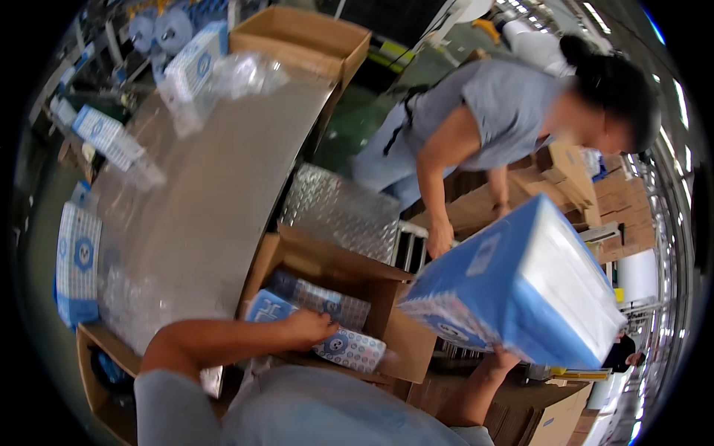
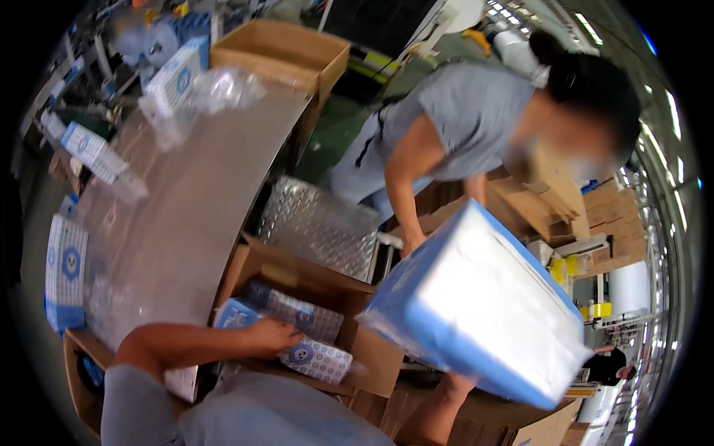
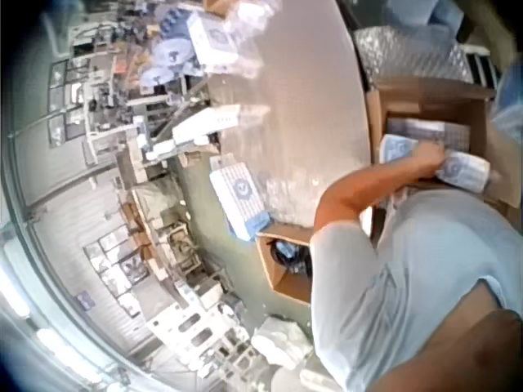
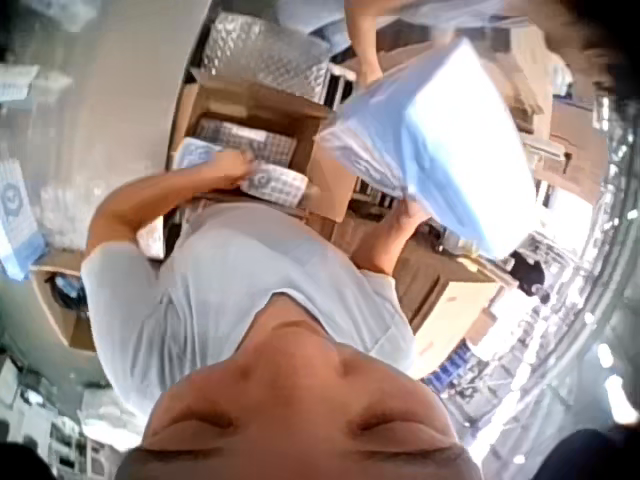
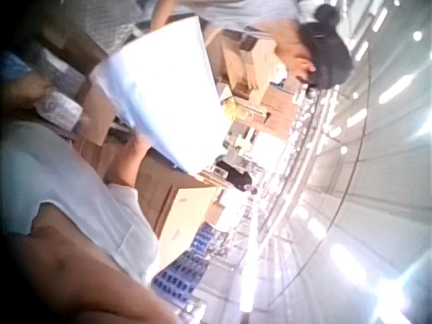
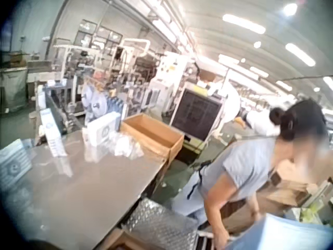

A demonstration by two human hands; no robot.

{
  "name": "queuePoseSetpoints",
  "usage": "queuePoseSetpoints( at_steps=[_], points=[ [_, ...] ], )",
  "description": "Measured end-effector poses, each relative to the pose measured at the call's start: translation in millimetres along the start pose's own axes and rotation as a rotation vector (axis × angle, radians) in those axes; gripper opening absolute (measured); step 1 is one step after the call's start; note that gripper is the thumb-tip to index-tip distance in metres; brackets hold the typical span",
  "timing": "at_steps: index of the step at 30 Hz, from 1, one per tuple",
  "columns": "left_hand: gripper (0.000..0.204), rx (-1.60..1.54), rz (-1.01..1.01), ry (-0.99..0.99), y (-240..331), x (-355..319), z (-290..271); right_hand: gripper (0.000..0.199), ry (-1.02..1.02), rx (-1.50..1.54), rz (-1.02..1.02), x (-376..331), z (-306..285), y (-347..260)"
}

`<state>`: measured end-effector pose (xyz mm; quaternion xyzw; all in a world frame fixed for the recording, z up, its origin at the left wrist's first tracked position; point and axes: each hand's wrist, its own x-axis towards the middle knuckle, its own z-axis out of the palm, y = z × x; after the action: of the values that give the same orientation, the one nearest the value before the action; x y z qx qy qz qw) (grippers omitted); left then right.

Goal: The person places bubble wrap and multiple small product boxes into a larger cardboard shipping box on a conveyor. The person then closes the flaps and moves the sealed box along the conveyor to a taping station.

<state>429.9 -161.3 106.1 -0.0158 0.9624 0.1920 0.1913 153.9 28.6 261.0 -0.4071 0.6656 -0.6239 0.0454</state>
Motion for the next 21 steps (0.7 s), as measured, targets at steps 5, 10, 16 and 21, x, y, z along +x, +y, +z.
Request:
queuePoseSetpoints(
  at_steps=[5,10,16,21],
  points=[
    [0.053,0.071,-0.106,-0.288,-2.5,91.8,84.4,0.063,-0.508,0.041,-0.149,-22.2,69.7,27.1],
    [0.049,0.011,-0.285,-0.171,-29.5,111.5,92.6,0.072,-0.865,-0.482,-0.552,-41.7,178.3,126.2],
    [0.049,-0.13,-0.308,-0.574,-26.8,82.5,14.0,0.078,-1.004,-0.678,-0.405,-105.8,264.8,249.1],
    [0.03,-0.582,-0.398,0.613,-56.3,-74.6,-21.8,0.068,-1.12,-0.603,-0.291,-121.4,287.6,281.5]
  ],
)
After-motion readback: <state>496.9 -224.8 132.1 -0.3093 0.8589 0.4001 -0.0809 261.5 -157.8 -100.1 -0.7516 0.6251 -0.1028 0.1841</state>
